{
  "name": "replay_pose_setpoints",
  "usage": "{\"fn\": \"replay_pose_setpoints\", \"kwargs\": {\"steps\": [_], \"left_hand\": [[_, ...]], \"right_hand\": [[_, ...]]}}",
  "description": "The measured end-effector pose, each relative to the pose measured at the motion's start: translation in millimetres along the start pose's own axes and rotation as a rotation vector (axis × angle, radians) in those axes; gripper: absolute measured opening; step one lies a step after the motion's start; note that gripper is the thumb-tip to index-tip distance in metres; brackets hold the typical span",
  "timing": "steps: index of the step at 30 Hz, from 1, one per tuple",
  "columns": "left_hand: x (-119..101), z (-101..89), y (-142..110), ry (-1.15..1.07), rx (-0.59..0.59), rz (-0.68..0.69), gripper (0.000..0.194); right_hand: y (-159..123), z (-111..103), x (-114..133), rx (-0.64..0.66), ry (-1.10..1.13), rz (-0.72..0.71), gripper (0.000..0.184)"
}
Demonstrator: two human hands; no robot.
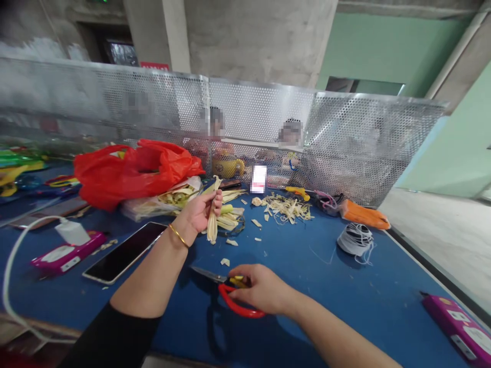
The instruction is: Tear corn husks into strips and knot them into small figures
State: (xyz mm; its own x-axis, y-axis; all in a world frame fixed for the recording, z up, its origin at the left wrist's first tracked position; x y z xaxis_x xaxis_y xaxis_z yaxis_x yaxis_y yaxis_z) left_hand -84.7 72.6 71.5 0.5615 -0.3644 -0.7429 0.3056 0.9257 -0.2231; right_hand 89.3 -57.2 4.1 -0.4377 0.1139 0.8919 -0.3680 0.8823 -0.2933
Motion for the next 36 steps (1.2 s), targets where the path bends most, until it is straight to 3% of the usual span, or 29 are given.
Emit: {"fn": "replay_pose_setpoints", "kwargs": {"steps": [2,5,8,11,13,15,18,20,22,24,28,30,34,36], "left_hand": [[2.4,0.5,0.6,0.005,-0.004,-0.012,0.021],[5.7,0.8,2.5,0.01,0.002,-0.025,0.021],[8.3,1.8,3.2,0.01,0.017,-0.031,0.022],[10.4,3.9,1.4,0.011,0.037,-0.044,0.022],[11.3,5.2,-0.4,0.009,0.046,-0.051,0.022],[11.7,5.7,-1.6,0.007,0.046,-0.051,0.021],[12.5,5.9,-1.8,0.008,0.038,-0.053,0.021],[13.8,6.3,-1.3,0.014,0.032,-0.058,0.02],[16.1,7.1,-1.0,0.022,0.026,-0.064,0.019],[18.8,8.0,-0.9,0.031,0.023,-0.069,0.019],[23.5,9.1,-0.6,0.037,0.032,-0.08,0.018],[25.5,9.1,0.0,0.037,0.047,-0.092,0.017],[30.3,10.5,0.8,0.037,0.079,-0.129,0.016],[33.3,12.6,0.0,0.043,0.085,-0.146,0.015]], "right_hand": [[15.8,-7.1,-4.4,-0.112,0.023,0.074,0.042],[25.9,-50.6,-11.0,-0.253,0.018,0.133,0.03],[16.5,-102.5,-18.6,-0.426,0.052,0.208,0.028],[-3.0,-127.6,-25.1,-0.493,0.105,0.231,0.036],[-16.4,-124.1,-25.9,-0.472,0.142,0.237,0.041],[-27.8,-107.8,-22.0,-0.362,0.16,0.231,0.044],[-36.3,-75.7,-9.5,-0.018,0.059,0.086,0.038],[-32.6,-64.0,-5.4,0.1,-0.002,0.037,0.036],[-21.5,-67.6,-9.5,0.037,0.046,0.098,0.035],[-9.2,-85.3,-19.5,-0.206,0.115,0.176,0.037],[-9.2,-124.5,-35.3,-0.45,0.156,0.19,0.051],[-23.4,-133.8,-36.9,-0.439,0.186,0.186,0.052],[-48.2,-137.6,-36.3,-0.085,0.166,0.224,0.045],[-46.3,-141.8,-36.9,-0.091,0.097,0.26,0.041]]}}
Point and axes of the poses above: each hand's wrist, its own y-axis towards the middle knuckle, its own z-axis out of the palm, x = y × z, the point moved 1 cm from there along y, towards the middle knuckle, and after that the axes turned 8 degrees about y, right-handed, at the moved point
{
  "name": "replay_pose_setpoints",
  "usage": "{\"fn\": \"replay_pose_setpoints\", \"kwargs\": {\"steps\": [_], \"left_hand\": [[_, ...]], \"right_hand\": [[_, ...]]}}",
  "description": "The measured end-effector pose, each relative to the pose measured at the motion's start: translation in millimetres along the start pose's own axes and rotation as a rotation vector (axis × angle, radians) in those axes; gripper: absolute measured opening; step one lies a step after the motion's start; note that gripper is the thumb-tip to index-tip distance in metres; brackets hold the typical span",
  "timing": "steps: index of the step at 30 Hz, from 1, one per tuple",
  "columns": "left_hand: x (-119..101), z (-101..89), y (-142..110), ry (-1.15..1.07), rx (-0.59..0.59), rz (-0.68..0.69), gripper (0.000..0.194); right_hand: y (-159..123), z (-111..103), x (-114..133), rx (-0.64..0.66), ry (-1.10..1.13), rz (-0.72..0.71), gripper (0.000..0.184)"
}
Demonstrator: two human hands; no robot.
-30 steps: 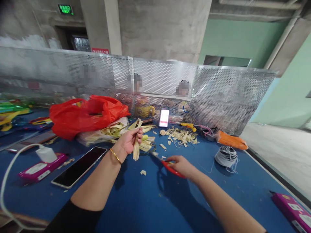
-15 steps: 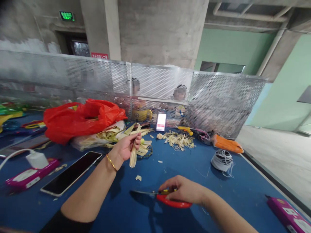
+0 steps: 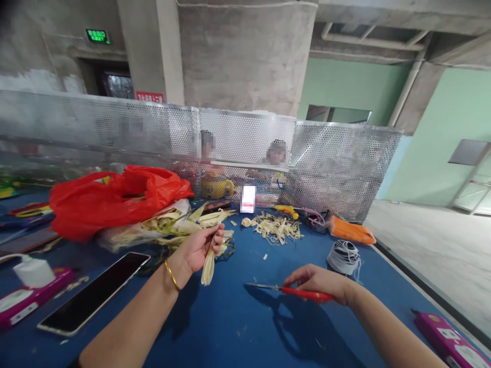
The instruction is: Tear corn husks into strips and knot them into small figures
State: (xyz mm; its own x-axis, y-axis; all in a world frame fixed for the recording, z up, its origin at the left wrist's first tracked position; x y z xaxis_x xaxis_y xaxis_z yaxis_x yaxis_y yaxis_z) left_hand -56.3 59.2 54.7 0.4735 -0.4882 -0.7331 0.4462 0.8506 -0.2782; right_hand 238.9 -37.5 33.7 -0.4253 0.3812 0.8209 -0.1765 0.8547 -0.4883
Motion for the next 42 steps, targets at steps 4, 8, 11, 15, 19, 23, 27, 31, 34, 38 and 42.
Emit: {"fn": "replay_pose_setpoints", "kwargs": {"steps": [4,8,11,15,19,23,27,31,34,38,42], "left_hand": [[5.8,4.9,-1.8,0.026,-0.01,-0.026,0.015],[8.9,6.4,-1.8,0.06,-0.023,-0.04,0.015],[10.3,6.8,-1.8,0.077,-0.028,-0.027,0.014],[15.9,9.3,-3.0,0.105,-0.026,-0.035,0.014],[25.2,11.9,-3.8,0.158,-0.031,-0.046,0.013],[34.1,14.4,-4.4,0.203,-0.053,-0.068,0.013],[43.5,17.8,-5.1,0.221,-0.051,-0.097,0.015],[54.2,21.8,-6.3,0.252,-0.048,-0.127,0.014],[61.1,25.3,-8.0,0.281,-0.04,-0.153,0.012],[66.8,29.0,-10.4,0.321,-0.02,-0.185,0.013],[69.4,30.2,-11.2,0.348,0.002,-0.203,0.014]], "right_hand": [[29.9,-4.2,12.5,-0.346,-0.086,-0.021,0.04],[51.5,18.1,28.1,-0.523,-0.195,-0.137,0.04],[46.7,51.1,26.8,-0.548,-0.322,-0.23,0.038],[31.8,93.6,16.8,-0.601,-0.515,-0.29,0.043],[22.0,97.9,14.7,-0.657,-0.642,-0.332,0.019],[10.2,51.0,5.3,-0.775,-0.668,-0.258,0.021],[4.9,0.1,-21.4,-0.876,-0.626,-0.055,0.015],[12.9,-10.0,-39.8,-0.933,-0.614,0.024,0.01],[19.9,-1.7,-42.2,-0.955,-0.634,-0.005,0.01],[21.4,4.8,-41.8,-0.955,-0.653,-0.065,0.01],[15.9,5.0,-41.1,-0.93,-0.653,-0.112,0.015]]}}
Point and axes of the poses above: each hand's wrist, its own y-axis towards the middle knuckle, its own z-axis out of the palm, x = y × z, the point moved 1 cm from there along y, towards the middle knuckle, and after that the axes turned 8 degrees about y, right-handed, at the moved point
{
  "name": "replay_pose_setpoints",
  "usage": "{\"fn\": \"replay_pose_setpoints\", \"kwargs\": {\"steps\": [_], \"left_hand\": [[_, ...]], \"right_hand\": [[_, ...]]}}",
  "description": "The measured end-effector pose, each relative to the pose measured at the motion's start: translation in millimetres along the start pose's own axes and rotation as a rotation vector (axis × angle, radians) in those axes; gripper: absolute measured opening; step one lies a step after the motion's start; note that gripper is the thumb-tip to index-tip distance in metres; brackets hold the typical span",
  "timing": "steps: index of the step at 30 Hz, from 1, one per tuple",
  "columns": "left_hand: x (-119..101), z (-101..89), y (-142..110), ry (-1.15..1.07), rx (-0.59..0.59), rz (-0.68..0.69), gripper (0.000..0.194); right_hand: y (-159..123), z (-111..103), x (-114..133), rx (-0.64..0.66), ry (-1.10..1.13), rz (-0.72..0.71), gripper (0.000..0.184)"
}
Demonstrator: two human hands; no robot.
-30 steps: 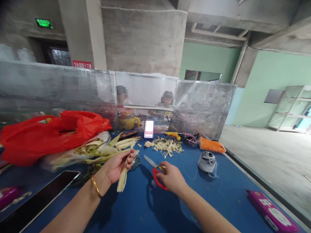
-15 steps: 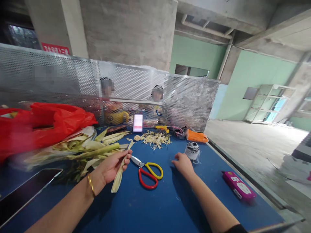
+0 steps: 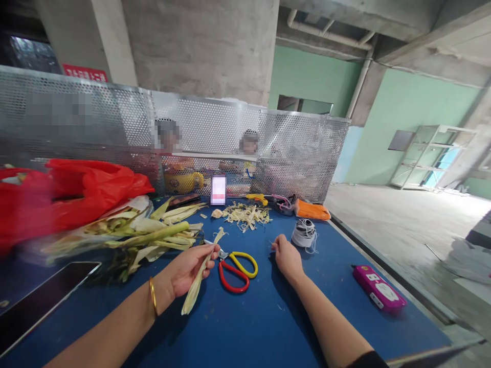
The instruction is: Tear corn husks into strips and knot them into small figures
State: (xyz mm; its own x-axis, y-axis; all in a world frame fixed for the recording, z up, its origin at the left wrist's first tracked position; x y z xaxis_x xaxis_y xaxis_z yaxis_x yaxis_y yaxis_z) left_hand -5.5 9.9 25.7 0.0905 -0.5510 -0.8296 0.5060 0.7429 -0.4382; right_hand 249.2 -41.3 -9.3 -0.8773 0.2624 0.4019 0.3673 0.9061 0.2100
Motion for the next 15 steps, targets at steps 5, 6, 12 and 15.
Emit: {"fn": "replay_pose_setpoints", "kwargs": {"steps": [5,6,12,15], "left_hand": [[3.0,0.3,1.3,0.014,0.014,-0.004,0.011],[4.1,0.4,1.8,0.019,0.02,-0.007,0.01],[12.1,0.8,6.5,0.072,0.055,-0.025,0.011],[13.9,1.3,7.7,0.099,0.063,-0.027,0.012]], "right_hand": [[-8.7,-5.1,12.2,0.015,-0.062,-0.132,0.012],[-11.6,-5.4,17.2,0.02,-0.082,-0.18,0.011],[-30.5,-7.4,48.7,0.096,-0.159,-0.521,0.016],[-38.6,-10.7,57.5,0.128,-0.166,-0.65,0.018]]}}
Point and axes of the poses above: each hand's wrist, its own y-axis towards the middle knuckle, its own z-axis out of the palm, x = y × z, the point moved 1 cm from there along y, towards the middle knuckle, and after that the axes turned 8 degrees about y, right-handed, at the moved point
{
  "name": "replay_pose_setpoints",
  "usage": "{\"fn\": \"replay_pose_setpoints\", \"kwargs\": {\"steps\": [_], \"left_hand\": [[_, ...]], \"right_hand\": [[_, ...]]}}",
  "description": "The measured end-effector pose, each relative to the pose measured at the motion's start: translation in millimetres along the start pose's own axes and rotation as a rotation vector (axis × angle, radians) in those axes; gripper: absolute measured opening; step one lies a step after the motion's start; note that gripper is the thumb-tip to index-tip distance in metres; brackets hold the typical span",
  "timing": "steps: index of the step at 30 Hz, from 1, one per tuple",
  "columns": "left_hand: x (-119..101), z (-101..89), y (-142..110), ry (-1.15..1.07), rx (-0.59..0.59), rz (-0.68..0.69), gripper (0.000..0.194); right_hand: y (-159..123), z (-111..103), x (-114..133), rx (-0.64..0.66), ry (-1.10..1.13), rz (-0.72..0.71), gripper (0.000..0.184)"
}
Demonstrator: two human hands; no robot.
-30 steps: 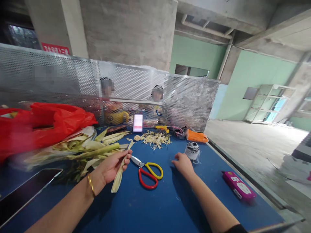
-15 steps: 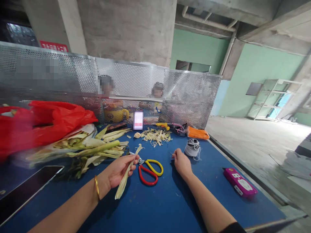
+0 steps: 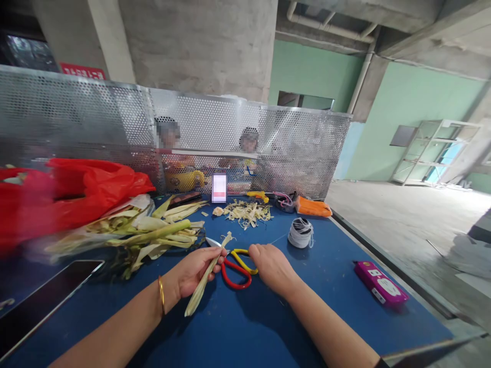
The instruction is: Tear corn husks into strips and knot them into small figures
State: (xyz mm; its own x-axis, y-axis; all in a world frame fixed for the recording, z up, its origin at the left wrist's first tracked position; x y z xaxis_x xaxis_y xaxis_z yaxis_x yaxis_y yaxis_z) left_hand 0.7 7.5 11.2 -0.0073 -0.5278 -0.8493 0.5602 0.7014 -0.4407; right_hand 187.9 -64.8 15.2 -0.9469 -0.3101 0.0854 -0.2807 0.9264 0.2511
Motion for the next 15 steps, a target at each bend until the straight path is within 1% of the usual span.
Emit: {"fn": "replay_pose_setpoints", "kwargs": {"steps": [5,9,13,15], "left_hand": [[3.9,2.5,1.0,0.06,0.039,0.009,0.017],[15.2,3.9,6.6,0.115,0.161,0.018,0.017],[26.0,5.1,12.1,0.066,0.288,-0.081,0.013],[27.2,6.1,12.5,0.02,0.309,-0.151,0.011]], "right_hand": [[-6.0,-1.5,21.0,0.017,0.014,-0.176,0.019],[-8.0,0.6,44.3,0.006,0.053,-0.368,0.021],[-8.1,3.8,63.6,-0.014,0.017,-0.48,0.021],[-10.0,6.6,68.7,-0.037,-0.026,-0.506,0.021]]}}
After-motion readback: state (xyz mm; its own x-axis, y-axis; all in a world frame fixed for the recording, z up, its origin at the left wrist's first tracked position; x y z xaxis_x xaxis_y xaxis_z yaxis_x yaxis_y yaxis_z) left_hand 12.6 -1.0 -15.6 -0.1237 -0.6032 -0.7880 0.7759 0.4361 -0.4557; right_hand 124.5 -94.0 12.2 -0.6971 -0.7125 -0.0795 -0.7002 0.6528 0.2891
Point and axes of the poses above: each hand's wrist, its own y-axis towards the middle knuckle, its own z-axis out of the palm, x = y × z, the point moved 1 cm from there along y, towards the middle knuckle, and after that the axes turned 8 degrees about y, right-handed, at the moved point
